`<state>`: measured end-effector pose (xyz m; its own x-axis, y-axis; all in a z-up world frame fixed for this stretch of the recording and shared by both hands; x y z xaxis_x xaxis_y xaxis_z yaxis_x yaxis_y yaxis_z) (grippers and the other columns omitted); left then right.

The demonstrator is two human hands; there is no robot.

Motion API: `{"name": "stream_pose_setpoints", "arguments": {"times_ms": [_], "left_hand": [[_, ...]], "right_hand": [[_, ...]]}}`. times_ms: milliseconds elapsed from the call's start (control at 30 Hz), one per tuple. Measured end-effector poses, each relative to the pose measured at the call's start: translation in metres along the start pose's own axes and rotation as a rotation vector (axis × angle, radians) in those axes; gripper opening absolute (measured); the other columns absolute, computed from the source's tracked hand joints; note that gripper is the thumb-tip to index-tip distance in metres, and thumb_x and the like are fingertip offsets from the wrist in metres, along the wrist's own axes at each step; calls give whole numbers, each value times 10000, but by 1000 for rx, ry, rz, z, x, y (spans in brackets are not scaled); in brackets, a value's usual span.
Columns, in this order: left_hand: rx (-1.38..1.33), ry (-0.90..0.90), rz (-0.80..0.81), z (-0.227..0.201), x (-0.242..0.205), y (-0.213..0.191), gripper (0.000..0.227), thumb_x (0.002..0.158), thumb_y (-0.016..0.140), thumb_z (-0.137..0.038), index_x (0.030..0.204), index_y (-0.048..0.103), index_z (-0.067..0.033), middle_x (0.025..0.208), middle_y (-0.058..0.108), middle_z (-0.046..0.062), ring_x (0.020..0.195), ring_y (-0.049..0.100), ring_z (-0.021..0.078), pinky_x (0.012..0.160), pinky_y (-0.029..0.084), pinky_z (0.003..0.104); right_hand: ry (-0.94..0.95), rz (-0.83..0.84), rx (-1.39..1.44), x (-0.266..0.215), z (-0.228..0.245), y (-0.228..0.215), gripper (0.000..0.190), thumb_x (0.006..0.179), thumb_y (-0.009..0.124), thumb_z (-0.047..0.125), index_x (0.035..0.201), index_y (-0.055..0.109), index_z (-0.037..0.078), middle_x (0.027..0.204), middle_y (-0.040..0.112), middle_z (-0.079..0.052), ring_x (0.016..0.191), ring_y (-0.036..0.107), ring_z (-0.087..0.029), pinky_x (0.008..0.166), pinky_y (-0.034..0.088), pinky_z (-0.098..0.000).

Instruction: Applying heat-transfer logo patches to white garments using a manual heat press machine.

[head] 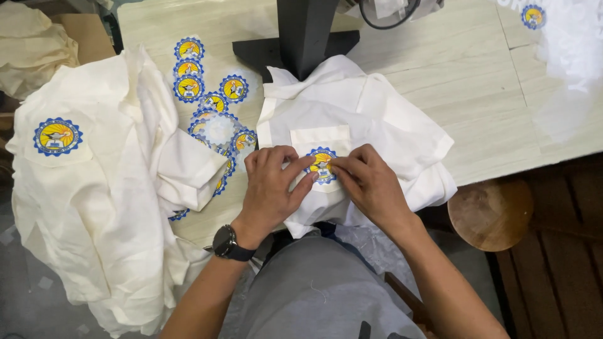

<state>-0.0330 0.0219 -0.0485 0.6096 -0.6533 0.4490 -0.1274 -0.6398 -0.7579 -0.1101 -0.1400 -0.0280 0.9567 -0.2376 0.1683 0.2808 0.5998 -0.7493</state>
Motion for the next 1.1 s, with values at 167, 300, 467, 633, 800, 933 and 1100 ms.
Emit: {"name": "stream_pose_setpoints", "arguments": {"times_ms": [167, 300, 467, 633, 800, 933, 1100], "left_hand": [[-39, -5, -3, 3, 0, -5, 287, 1049, 628, -441, 1188, 770, -235, 1041, 606, 28, 1012, 616, 217, 1018, 385, 478], [-37, -29, 20, 6, 0, -3, 264, 1052, 633, -423, 1155, 788, -236, 1031, 631, 31, 1019, 636, 213, 1022, 399, 487], [-84, -41, 13, 5, 0, -8, 251, 1039, 654, -399, 1147, 794, -221, 1034, 637, 44, 1043, 647, 222, 1043, 410, 495], [-114, -69, -9, 6, 2, -13, 232, 1040, 661, -379, 1124, 797, -210, 1020, 648, 51, 1030, 669, 226, 1045, 432, 485], [-106, -61, -33, 6, 3, -15, 223, 1022, 688, -367, 1136, 791, -206, 1012, 640, 34, 1015, 671, 217, 1050, 427, 475], [-114, -60, -39, 5, 3, -16, 208, 1016, 701, -350, 1133, 783, -199, 1008, 633, 31, 1003, 665, 214, 1044, 424, 468], [-172, -85, -67, 4, 4, -22, 234, 999, 725, -343, 1152, 763, -170, 1008, 612, 27, 1027, 654, 217, 1054, 422, 455]], "right_hand": [[2, 5, -22, -4, -3, 2, 154, 1019, 714, 211, 1095, 805, 114, 941, 639, -71, 771, 710, -267, 650, 621, -373], [3, -11, -22, -5, -5, 2, 165, 1022, 715, 229, 1096, 815, 121, 947, 655, -67, 793, 707, -261, 663, 621, -369], [3, 6, 11, -2, -4, 1, 166, 1024, 705, 206, 1107, 816, 116, 932, 657, -78, 782, 707, -273, 664, 618, -376], [24, -7, 79, -4, -7, -3, 174, 1039, 692, 228, 1128, 815, 145, 927, 654, -68, 756, 695, -266, 649, 609, -382], [8, 1, 74, -2, -9, 0, 164, 1020, 714, 209, 1113, 821, 127, 928, 663, -87, 760, 706, -283, 642, 603, -386], [23, -2, 106, -3, -10, -2, 158, 998, 739, 191, 1115, 832, 143, 911, 670, -85, 744, 710, -274, 668, 604, -387], [35, -55, 185, -2, -8, -16, 139, 1000, 748, 192, 1098, 833, 142, 882, 675, -80, 719, 710, -237, 656, 599, -347]]}}
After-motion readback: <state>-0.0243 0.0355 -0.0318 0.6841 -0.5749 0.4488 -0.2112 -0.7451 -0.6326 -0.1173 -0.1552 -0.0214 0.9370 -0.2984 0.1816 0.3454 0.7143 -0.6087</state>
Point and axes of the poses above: each hand's wrist, its own x-axis towards the middle knuckle, its own y-axis out of the palm, z = x × y, the point moved 8 cm from there along x, towards the middle knuckle
